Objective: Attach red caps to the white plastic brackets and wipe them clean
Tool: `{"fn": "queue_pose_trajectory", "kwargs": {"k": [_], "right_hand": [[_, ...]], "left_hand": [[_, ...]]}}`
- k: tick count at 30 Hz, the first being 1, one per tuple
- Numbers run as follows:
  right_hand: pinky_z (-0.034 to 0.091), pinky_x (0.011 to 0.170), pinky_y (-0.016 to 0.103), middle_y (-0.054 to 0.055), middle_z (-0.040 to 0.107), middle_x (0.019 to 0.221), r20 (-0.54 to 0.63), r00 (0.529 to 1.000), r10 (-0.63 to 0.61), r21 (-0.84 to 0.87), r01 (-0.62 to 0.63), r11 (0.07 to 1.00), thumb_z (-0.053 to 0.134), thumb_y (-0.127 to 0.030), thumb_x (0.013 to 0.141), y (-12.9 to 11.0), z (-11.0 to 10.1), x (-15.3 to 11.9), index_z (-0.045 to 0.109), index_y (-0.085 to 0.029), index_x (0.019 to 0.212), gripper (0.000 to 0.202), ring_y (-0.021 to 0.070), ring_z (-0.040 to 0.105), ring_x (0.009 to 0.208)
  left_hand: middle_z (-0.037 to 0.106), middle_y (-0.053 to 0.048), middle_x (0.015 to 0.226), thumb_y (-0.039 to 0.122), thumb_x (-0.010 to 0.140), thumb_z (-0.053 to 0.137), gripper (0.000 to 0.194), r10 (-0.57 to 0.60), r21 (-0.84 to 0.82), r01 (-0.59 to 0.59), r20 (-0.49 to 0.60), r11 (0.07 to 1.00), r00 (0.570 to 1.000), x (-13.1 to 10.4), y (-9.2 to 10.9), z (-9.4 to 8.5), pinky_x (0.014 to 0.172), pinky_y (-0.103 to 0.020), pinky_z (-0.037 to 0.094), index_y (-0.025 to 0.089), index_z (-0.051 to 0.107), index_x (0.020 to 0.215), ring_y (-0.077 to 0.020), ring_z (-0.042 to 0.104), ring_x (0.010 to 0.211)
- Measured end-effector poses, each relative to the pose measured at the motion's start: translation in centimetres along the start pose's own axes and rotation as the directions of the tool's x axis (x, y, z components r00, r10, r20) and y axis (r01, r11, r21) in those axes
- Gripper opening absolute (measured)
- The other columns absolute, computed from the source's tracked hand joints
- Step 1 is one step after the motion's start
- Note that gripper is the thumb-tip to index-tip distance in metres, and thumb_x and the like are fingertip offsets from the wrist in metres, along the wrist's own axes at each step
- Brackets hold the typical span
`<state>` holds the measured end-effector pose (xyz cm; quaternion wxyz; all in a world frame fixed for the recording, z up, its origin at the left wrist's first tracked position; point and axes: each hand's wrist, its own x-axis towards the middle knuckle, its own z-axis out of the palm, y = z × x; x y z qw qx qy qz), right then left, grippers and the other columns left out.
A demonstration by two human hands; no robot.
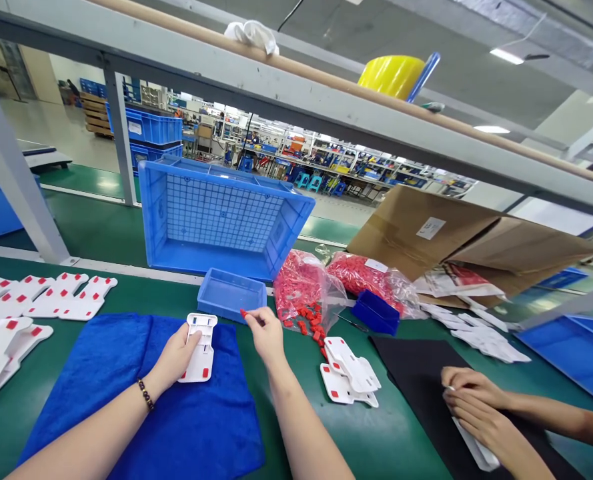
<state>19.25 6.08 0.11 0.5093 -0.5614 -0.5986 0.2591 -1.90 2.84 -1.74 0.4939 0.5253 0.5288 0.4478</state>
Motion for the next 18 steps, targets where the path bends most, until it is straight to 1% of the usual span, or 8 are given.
{"fn": "queue_pose_trajectory", "kwargs": {"k": [1, 3, 4, 6, 9, 13, 18], "right_hand": [[0.038, 0.063, 0.026, 0.001, 0.055, 0.067, 0.036, 0.996, 0.077, 0.133, -0.081, 0.988, 0.058, -0.035, 0.072, -0.1, 0.6, -1.1, 0.062, -0.017, 0.067, 0.018, 0.0140, 0.048, 0.064], [0.035, 0.056, 0.024, -0.001, 0.052, 0.061, 0.147, 0.968, 0.202, 0.337, -0.241, 0.910, 0.063, -0.035, 0.068, -0.5, 1.8, -3.1, 0.060, -0.017, 0.067, 0.019, 0.0109, 0.042, 0.056], [0.033, 0.054, 0.023, -0.002, 0.051, 0.059, 0.207, 0.950, 0.234, 0.400, -0.301, 0.866, 0.065, -0.035, 0.066, -0.7, 2.4, -4.0, 0.060, -0.016, 0.066, 0.019, 0.0097, 0.040, 0.054], [0.030, 0.052, 0.022, -0.003, 0.050, 0.058, 0.301, 0.920, 0.250, 0.463, -0.370, 0.805, 0.067, -0.034, 0.064, -1.3, 3.4, -5.1, 0.060, -0.015, 0.064, 0.020, 0.0085, 0.038, 0.053], [0.030, 0.054, 0.023, -0.002, 0.051, 0.059, 0.350, 0.904, 0.245, 0.468, -0.396, 0.790, 0.068, -0.033, 0.063, -2.0, 4.1, -5.7, 0.061, -0.015, 0.061, 0.019, 0.0088, 0.038, 0.055], [0.032, 0.056, 0.023, -0.002, 0.052, 0.059, 0.341, 0.904, 0.256, 0.431, -0.393, 0.812, 0.068, -0.030, 0.063, -2.2, 4.2, -5.6, 0.061, -0.016, 0.059, 0.017, 0.0095, 0.040, 0.056], [0.031, 0.057, 0.022, -0.004, 0.050, 0.057, 0.340, 0.904, 0.259, 0.426, -0.394, 0.814, 0.067, -0.024, 0.062, -1.8, 4.0, -5.7, 0.058, -0.015, 0.056, 0.014, 0.0088, 0.039, 0.056]], "left_hand": [[0.065, -0.007, 0.089, 0.042, 0.078, 0.049, 0.029, 0.013, 0.028, -0.013, -0.013, 1.000, 1.000, 0.0, 0.0, 0.0, 0.074, -0.031, 0.042, 0.019, 0.057, 0.093, -0.0226, 0.060, 0.083], [0.065, -0.008, 0.091, 0.043, 0.080, 0.047, 0.031, 0.037, 0.082, -0.034, -0.032, 0.996, 0.999, 0.0, 0.1, 0.0, 0.075, -0.032, 0.042, 0.018, 0.055, 0.096, -0.0229, 0.060, 0.084], [0.065, -0.008, 0.092, 0.043, 0.081, 0.045, 0.031, 0.048, 0.104, -0.043, -0.040, 0.994, 0.998, 0.0, 0.2, 0.1, 0.076, -0.033, 0.042, 0.018, 0.054, 0.097, -0.0230, 0.060, 0.085], [0.064, -0.009, 0.095, 0.043, 0.082, 0.041, 0.032, 0.064, 0.140, -0.056, -0.054, 0.989, 0.996, -0.2, 0.3, 0.2, 0.076, -0.034, 0.043, 0.017, 0.052, 0.099, -0.0231, 0.060, 0.086], [0.064, -0.009, 0.093, 0.042, 0.084, 0.038, 0.030, 0.089, 0.185, -0.077, -0.056, 0.980, 0.994, -0.5, 0.5, 0.4, 0.073, -0.034, 0.044, 0.018, 0.050, 0.096, -0.0231, 0.060, 0.084], [0.063, -0.009, 0.091, 0.041, 0.085, 0.036, 0.028, 0.120, 0.235, -0.107, -0.039, 0.966, 0.992, -0.8, 0.8, 0.6, 0.071, -0.034, 0.044, 0.018, 0.048, 0.097, -0.0227, 0.060, 0.083], [0.062, -0.008, 0.089, 0.039, 0.087, 0.033, 0.027, 0.153, 0.339, -0.147, 0.010, 0.929, 0.988, -1.0, 0.9, 0.6, 0.069, -0.032, 0.043, 0.018, 0.045, 0.098, -0.0220, 0.060, 0.081]]}}
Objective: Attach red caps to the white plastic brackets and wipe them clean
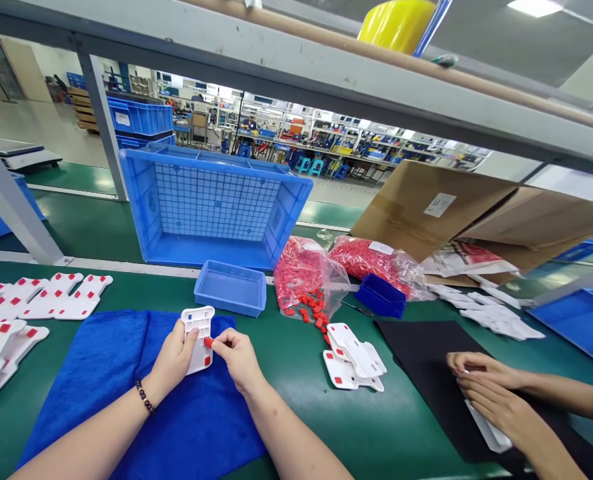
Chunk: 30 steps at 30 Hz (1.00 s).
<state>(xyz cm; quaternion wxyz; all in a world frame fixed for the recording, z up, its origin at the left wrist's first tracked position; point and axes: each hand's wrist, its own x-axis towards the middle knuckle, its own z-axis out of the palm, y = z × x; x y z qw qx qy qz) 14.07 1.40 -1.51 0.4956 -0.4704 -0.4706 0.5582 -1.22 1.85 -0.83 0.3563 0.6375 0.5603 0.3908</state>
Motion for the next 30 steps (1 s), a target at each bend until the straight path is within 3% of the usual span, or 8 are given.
{"fn": "queue_pose_trajectory", "kwargs": {"k": [5, 17, 23, 25, 28, 30], "right_hand": [[0.033, 0.059, 0.023, -0.003, 0.053, 0.060, 0.015, 1.000, 0.018, -0.001, -0.018, 1.000, 0.068, -0.024, 0.061, 0.3, 0.0, -0.1, 0.057, -0.015, 0.058, 0.015, 0.0093, 0.042, 0.058], [0.037, 0.058, 0.023, -0.003, 0.049, 0.062, 0.013, 1.000, 0.013, 0.032, -0.013, 0.999, 0.067, -0.033, 0.064, 1.2, 0.8, -0.4, 0.048, -0.017, 0.060, 0.025, 0.0093, 0.044, 0.056], [0.039, 0.058, 0.023, -0.004, 0.049, 0.064, -0.002, 1.000, -0.009, 0.103, 0.009, 0.995, 0.066, -0.032, 0.065, 0.6, 1.0, -0.4, 0.046, -0.019, 0.068, 0.024, 0.0091, 0.045, 0.056], [0.039, 0.060, 0.023, -0.004, 0.051, 0.065, 0.013, 1.000, -0.022, 0.079, 0.021, 0.997, 0.067, -0.030, 0.063, -0.1, 0.3, 0.0, 0.048, -0.019, 0.071, 0.023, 0.0100, 0.047, 0.059], [0.038, 0.060, 0.023, -0.003, 0.052, 0.067, -0.044, 0.997, -0.067, -0.015, 0.066, 0.998, 0.066, -0.029, 0.065, -0.9, -1.5, 0.7, 0.053, -0.018, 0.072, 0.019, 0.0103, 0.047, 0.061], [0.037, 0.059, 0.023, -0.003, 0.051, 0.065, -0.101, 0.990, -0.098, -0.057, 0.093, 0.994, 0.062, -0.030, 0.069, -1.4, -2.8, 1.1, 0.053, -0.017, 0.071, 0.016, 0.0101, 0.046, 0.060]], "left_hand": [[0.063, -0.006, 0.080, 0.039, 0.088, 0.031, 0.025, 0.023, 0.119, -0.028, 0.046, 0.992, 0.999, -0.4, 0.3, -0.2, 0.062, -0.030, 0.042, 0.019, 0.045, 0.092, -0.0214, 0.061, 0.073], [0.060, -0.004, 0.071, 0.039, 0.088, 0.032, 0.022, 0.089, 0.219, -0.102, 0.067, 0.971, 0.994, -1.1, 0.8, -0.1, 0.056, -0.027, 0.040, 0.020, 0.043, 0.083, -0.0195, 0.060, 0.065], [0.060, -0.003, 0.071, 0.033, 0.088, 0.034, 0.017, 0.152, 0.246, -0.162, 0.057, 0.956, 0.987, -1.2, 1.1, -0.2, 0.053, -0.026, 0.039, 0.019, 0.044, 0.090, -0.0179, 0.060, 0.063], [0.057, -0.002, 0.071, 0.027, 0.086, 0.036, 0.013, 0.269, 0.318, -0.274, 0.062, 0.907, 0.961, -1.3, 1.3, -0.3, 0.057, -0.027, 0.040, 0.019, 0.046, 0.086, -0.0169, 0.057, 0.064], [0.054, -0.005, 0.077, 0.018, 0.084, 0.038, 0.014, 0.484, 0.438, -0.492, 0.141, 0.752, 0.864, -1.4, 1.7, -0.3, 0.065, -0.029, 0.041, 0.018, 0.052, 0.082, -0.0172, 0.052, 0.072], [0.051, -0.005, 0.077, 0.015, 0.083, 0.037, 0.018, 0.521, 0.492, -0.565, 0.239, 0.663, 0.819, -1.7, 2.0, -0.1, 0.066, -0.030, 0.041, 0.018, 0.055, 0.081, -0.0173, 0.049, 0.073]]}}
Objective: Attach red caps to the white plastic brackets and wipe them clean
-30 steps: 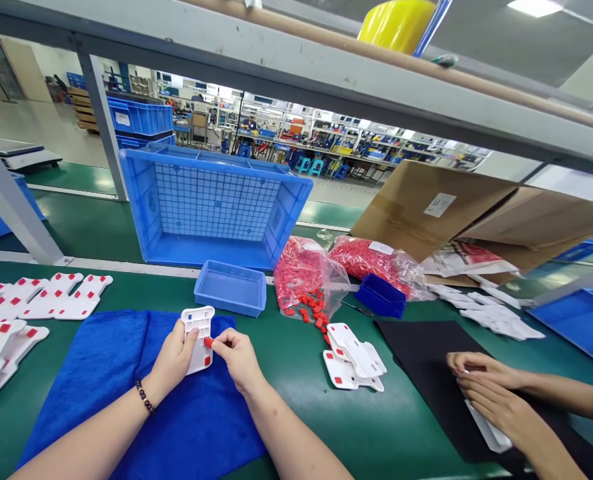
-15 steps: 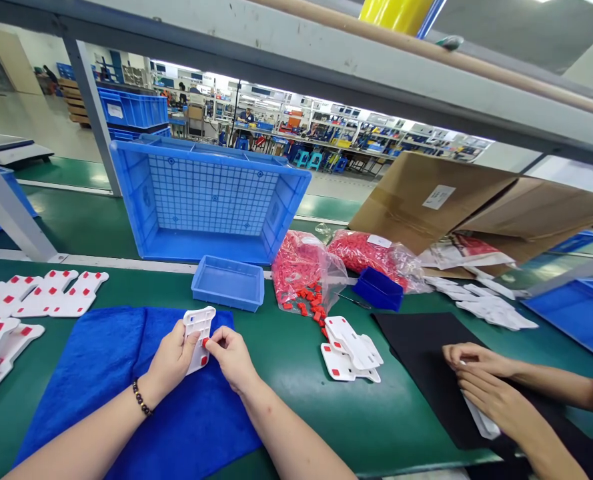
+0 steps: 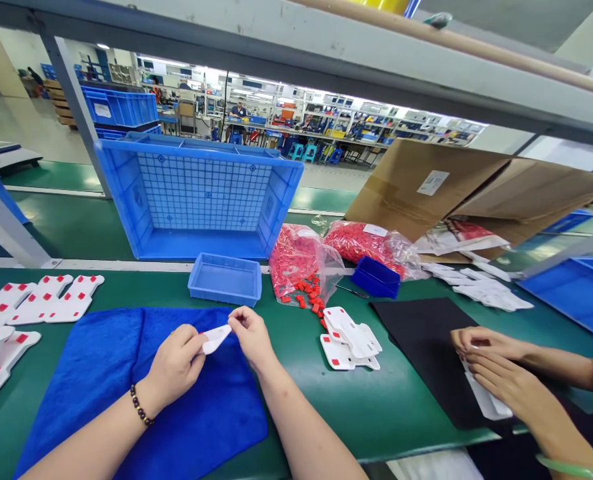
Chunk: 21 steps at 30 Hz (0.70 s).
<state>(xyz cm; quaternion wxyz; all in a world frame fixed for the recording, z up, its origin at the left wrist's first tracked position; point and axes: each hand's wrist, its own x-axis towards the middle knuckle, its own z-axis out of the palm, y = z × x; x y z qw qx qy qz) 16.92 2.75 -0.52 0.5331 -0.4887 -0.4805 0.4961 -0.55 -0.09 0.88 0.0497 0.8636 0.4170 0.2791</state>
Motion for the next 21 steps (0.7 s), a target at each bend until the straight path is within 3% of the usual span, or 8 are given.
{"fn": "queue_pose_trajectory", "kwargs": {"k": [2, 4, 7, 9, 11, 15, 18, 21], "right_hand": [[0.037, 0.059, 0.024, -0.003, 0.049, 0.062, -0.002, 0.999, -0.034, -0.054, 0.034, 0.998, 0.058, -0.032, 0.074, -0.4, -1.0, 0.2, 0.052, -0.017, 0.069, 0.016, 0.0103, 0.046, 0.059], [0.037, 0.059, 0.024, -0.003, 0.049, 0.061, 0.069, 0.996, -0.064, -0.163, 0.074, 0.984, 0.054, -0.033, 0.078, -1.0, -1.5, 0.0, 0.052, -0.017, 0.069, 0.018, 0.0107, 0.046, 0.059], [0.038, 0.061, 0.025, -0.001, 0.053, 0.069, 0.243, 0.968, -0.065, -0.406, 0.163, 0.899, 0.054, -0.034, 0.078, -2.0, -1.6, -0.9, 0.056, -0.018, 0.074, 0.016, 0.0121, 0.048, 0.064], [0.039, 0.068, 0.027, 0.001, 0.056, 0.082, 0.346, 0.937, -0.043, -0.569, 0.246, 0.785, 0.060, -0.035, 0.074, -2.6, -1.4, -1.7, 0.059, -0.019, 0.084, 0.019, 0.0144, 0.051, 0.075], [0.038, 0.075, 0.029, 0.003, 0.055, 0.092, 0.421, 0.907, -0.002, -0.701, 0.327, 0.634, 0.067, -0.041, 0.066, -2.9, -1.1, -2.7, 0.058, -0.021, 0.094, 0.036, 0.0178, 0.050, 0.086], [0.036, 0.077, 0.035, 0.006, 0.053, 0.099, 0.511, 0.854, 0.097, -0.817, 0.447, 0.365, 0.074, -0.053, 0.051, -2.6, -0.3, -4.2, 0.053, -0.020, 0.102, 0.064, 0.0243, 0.046, 0.092], [0.034, 0.076, 0.036, 0.008, 0.053, 0.098, 0.548, 0.825, 0.136, -0.825, 0.506, 0.253, 0.071, -0.043, 0.058, -2.2, 0.1, -4.6, 0.051, -0.017, 0.101, 0.054, 0.0245, 0.046, 0.089], [0.034, 0.076, 0.035, 0.008, 0.052, 0.095, 0.543, 0.834, 0.103, -0.832, 0.516, 0.203, 0.062, -0.027, 0.067, -2.1, 0.1, -4.4, 0.050, -0.015, 0.097, 0.035, 0.0230, 0.045, 0.087]], "left_hand": [[0.050, -0.005, 0.077, 0.016, 0.082, 0.040, 0.016, 0.037, 0.018, -0.039, 0.106, 0.999, 0.994, 0.0, 0.6, 0.0, 0.066, -0.031, 0.041, 0.019, 0.055, 0.079, -0.0175, 0.048, 0.073], [0.051, -0.005, 0.083, 0.024, 0.079, 0.050, 0.008, 0.049, -0.052, -0.039, 0.216, 0.998, 0.975, 0.0, 1.1, -0.1, 0.070, -0.032, 0.043, 0.019, 0.055, 0.084, -0.0183, 0.048, 0.079], [0.051, -0.006, 0.100, 0.042, 0.062, 0.068, 0.048, 0.029, -0.167, 0.026, 0.318, 0.986, 0.948, -0.1, 1.0, -0.6, 0.081, -0.036, 0.042, 0.020, 0.050, 0.102, -0.0218, 0.048, 0.093], [0.047, -0.009, 0.115, 0.047, 0.052, 0.073, 0.074, 0.006, -0.150, 0.052, 0.358, 0.987, 0.934, -0.2, 0.4, -1.0, 0.091, -0.041, 0.037, 0.021, 0.044, 0.114, -0.0265, 0.042, 0.108], [0.043, -0.010, 0.124, 0.046, 0.049, 0.073, 0.084, -0.011, -0.086, 0.051, 0.409, 0.995, 0.913, -0.4, -0.4, -1.3, 0.098, -0.045, 0.029, 0.021, 0.039, 0.122, -0.0303, 0.034, 0.118], [0.050, -0.010, 0.117, 0.032, 0.058, 0.066, 0.068, -0.020, -0.003, 0.025, 0.508, 1.000, 0.861, -0.6, -1.0, -1.4, 0.099, -0.044, 0.027, 0.020, 0.042, 0.121, -0.0290, 0.041, 0.112], [0.052, -0.011, 0.112, 0.027, 0.060, 0.062, 0.061, -0.023, 0.028, 0.009, 0.516, 1.000, 0.856, -0.5, -0.6, -1.3, 0.094, -0.041, 0.033, 0.017, 0.045, 0.118, -0.0279, 0.045, 0.106], [0.052, -0.012, 0.112, 0.024, 0.063, 0.058, 0.058, -0.031, 0.068, -0.001, 0.469, 0.998, 0.883, -0.4, -0.2, -1.2, 0.094, -0.042, 0.034, 0.016, 0.044, 0.119, -0.0276, 0.045, 0.106]]}}
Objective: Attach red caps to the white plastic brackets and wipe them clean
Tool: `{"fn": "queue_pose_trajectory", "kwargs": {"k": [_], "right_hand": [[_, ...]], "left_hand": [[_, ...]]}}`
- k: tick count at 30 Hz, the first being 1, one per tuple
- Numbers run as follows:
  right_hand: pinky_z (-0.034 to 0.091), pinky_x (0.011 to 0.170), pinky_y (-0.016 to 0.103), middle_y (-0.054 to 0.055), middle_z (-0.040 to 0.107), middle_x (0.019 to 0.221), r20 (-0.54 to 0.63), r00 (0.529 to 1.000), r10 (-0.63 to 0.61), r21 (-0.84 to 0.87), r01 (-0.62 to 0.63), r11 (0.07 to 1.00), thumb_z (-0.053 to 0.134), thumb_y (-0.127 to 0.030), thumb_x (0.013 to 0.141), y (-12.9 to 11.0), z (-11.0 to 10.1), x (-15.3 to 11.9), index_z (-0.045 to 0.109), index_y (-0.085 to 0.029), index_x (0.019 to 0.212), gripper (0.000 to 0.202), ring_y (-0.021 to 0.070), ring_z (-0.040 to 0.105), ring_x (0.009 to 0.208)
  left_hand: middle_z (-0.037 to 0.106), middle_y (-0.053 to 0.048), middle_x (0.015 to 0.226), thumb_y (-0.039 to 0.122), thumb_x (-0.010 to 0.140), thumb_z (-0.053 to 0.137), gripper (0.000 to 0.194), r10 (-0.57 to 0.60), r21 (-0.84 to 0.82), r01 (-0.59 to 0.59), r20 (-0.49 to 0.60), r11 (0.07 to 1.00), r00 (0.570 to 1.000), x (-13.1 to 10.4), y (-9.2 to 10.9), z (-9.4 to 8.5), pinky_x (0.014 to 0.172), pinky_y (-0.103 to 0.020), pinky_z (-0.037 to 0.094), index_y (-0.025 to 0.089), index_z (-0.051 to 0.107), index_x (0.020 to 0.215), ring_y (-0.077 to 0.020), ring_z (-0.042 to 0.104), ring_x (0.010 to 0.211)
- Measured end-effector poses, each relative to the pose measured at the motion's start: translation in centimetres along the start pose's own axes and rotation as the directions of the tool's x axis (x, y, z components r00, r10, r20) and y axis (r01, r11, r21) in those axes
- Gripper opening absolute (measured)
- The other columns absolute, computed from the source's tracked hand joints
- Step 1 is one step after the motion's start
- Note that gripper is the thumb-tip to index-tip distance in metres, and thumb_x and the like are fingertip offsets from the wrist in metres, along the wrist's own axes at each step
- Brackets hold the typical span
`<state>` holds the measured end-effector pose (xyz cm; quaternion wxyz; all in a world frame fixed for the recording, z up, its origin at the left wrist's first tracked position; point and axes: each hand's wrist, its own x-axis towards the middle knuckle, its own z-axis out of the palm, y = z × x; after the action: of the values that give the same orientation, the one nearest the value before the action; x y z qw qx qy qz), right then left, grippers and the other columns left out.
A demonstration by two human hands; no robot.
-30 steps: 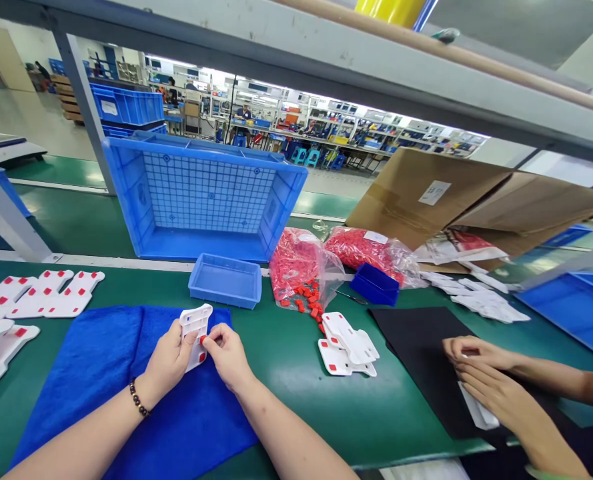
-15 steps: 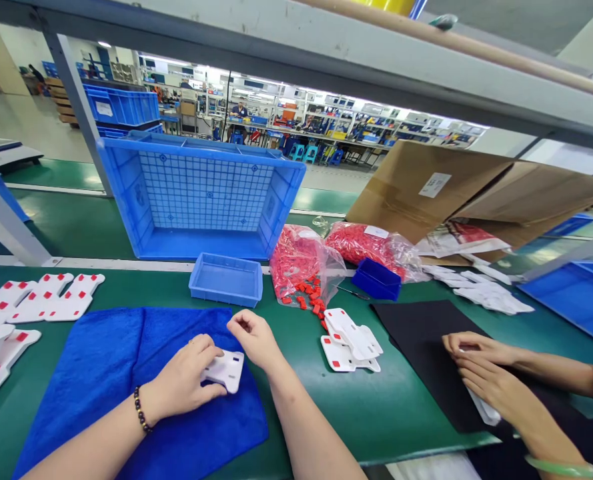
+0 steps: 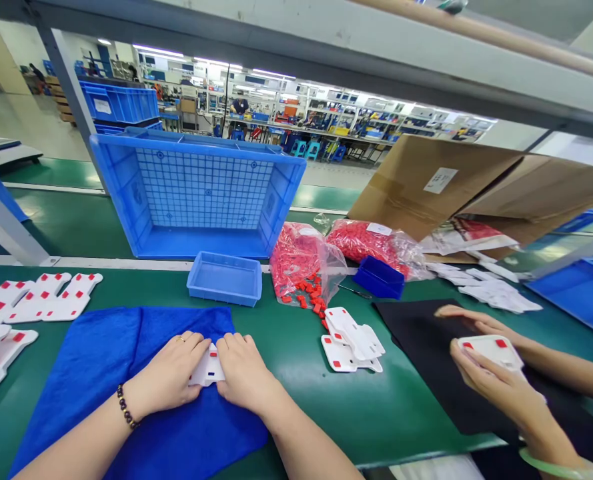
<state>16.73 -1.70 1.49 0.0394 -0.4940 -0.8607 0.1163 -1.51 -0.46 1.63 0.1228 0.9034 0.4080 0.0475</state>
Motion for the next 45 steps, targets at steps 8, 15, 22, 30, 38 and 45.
{"fn": "queue_pose_trajectory", "kwargs": {"k": [8, 15, 22, 30, 38, 45], "right_hand": [[0.033, 0.084, 0.036, 0.007, 0.051, 0.095, -0.100, 0.995, 0.014, 0.005, -0.014, 1.000, 0.056, -0.017, 0.073, 0.6, -0.2, 0.3, 0.052, -0.018, 0.093, 0.021, 0.0224, 0.046, 0.091], [0.039, 0.073, 0.031, 0.006, 0.054, 0.089, -0.025, 0.999, 0.046, 0.048, -0.045, 0.998, 0.064, -0.025, 0.069, 1.2, 0.3, 0.9, 0.058, -0.018, 0.092, 0.025, 0.0208, 0.051, 0.083], [0.037, 0.068, 0.029, 0.006, 0.056, 0.088, 0.043, 0.999, 0.013, -0.029, -0.011, 1.000, 0.069, -0.033, 0.065, 1.3, -0.1, 1.9, 0.062, -0.017, 0.083, 0.025, 0.0203, 0.051, 0.080], [0.037, 0.069, 0.029, 0.005, 0.055, 0.089, 0.067, 0.998, 0.002, 0.006, -0.002, 1.000, 0.071, -0.037, 0.063, 1.8, -0.1, 2.2, 0.064, -0.018, 0.086, 0.031, 0.0190, 0.050, 0.081], [0.037, 0.068, 0.028, 0.006, 0.056, 0.088, 0.059, 0.998, 0.028, 0.015, -0.029, 0.999, 0.070, -0.036, 0.064, 1.6, -0.1, 2.3, 0.064, -0.017, 0.085, 0.029, 0.0193, 0.051, 0.080], [0.037, 0.072, 0.030, 0.007, 0.058, 0.088, 0.042, 0.999, 0.029, -0.060, -0.027, 0.998, 0.071, -0.033, 0.063, 1.1, 0.1, 2.3, 0.065, -0.016, 0.087, 0.030, 0.0207, 0.055, 0.080]], "left_hand": [[0.052, -0.014, 0.123, 0.025, 0.072, 0.055, 0.042, -0.043, 0.055, 0.045, -0.036, 0.997, 0.998, 0.3, 0.2, 0.7, 0.101, -0.046, 0.028, 0.014, 0.052, 0.112, -0.0296, 0.043, 0.117], [0.048, -0.018, 0.129, 0.021, 0.077, 0.047, 0.045, -0.069, 0.094, 0.066, 0.031, 0.993, 0.997, 0.6, 0.6, 1.5, 0.100, -0.045, 0.032, 0.010, 0.050, 0.121, -0.0306, 0.042, 0.120], [0.046, -0.022, 0.129, 0.017, 0.076, 0.044, 0.048, -0.086, 0.114, 0.074, 0.110, 0.991, 0.990, 1.2, 1.0, 1.2, 0.098, -0.044, 0.034, 0.003, 0.048, 0.122, -0.0310, 0.044, 0.118], [0.047, -0.024, 0.127, 0.019, 0.072, 0.047, 0.050, -0.106, 0.058, 0.099, 0.114, 0.993, 0.988, 1.6, 1.1, 1.0, 0.097, -0.046, 0.034, 0.003, 0.050, 0.120, -0.0321, 0.044, 0.118], [0.050, -0.025, 0.123, 0.018, 0.072, 0.045, 0.049, -0.082, 0.088, 0.072, 0.107, 0.994, 0.991, 1.8, 1.0, 0.9, 0.097, -0.044, 0.035, 0.000, 0.052, 0.117, -0.0322, 0.048, 0.114], [0.051, -0.025, 0.122, 0.016, 0.070, 0.046, 0.049, -0.080, 0.090, 0.074, 0.064, 0.993, 0.995, 1.7, 0.5, 1.5, 0.096, -0.042, 0.035, 0.000, 0.052, 0.117, -0.0316, 0.048, 0.114]]}}
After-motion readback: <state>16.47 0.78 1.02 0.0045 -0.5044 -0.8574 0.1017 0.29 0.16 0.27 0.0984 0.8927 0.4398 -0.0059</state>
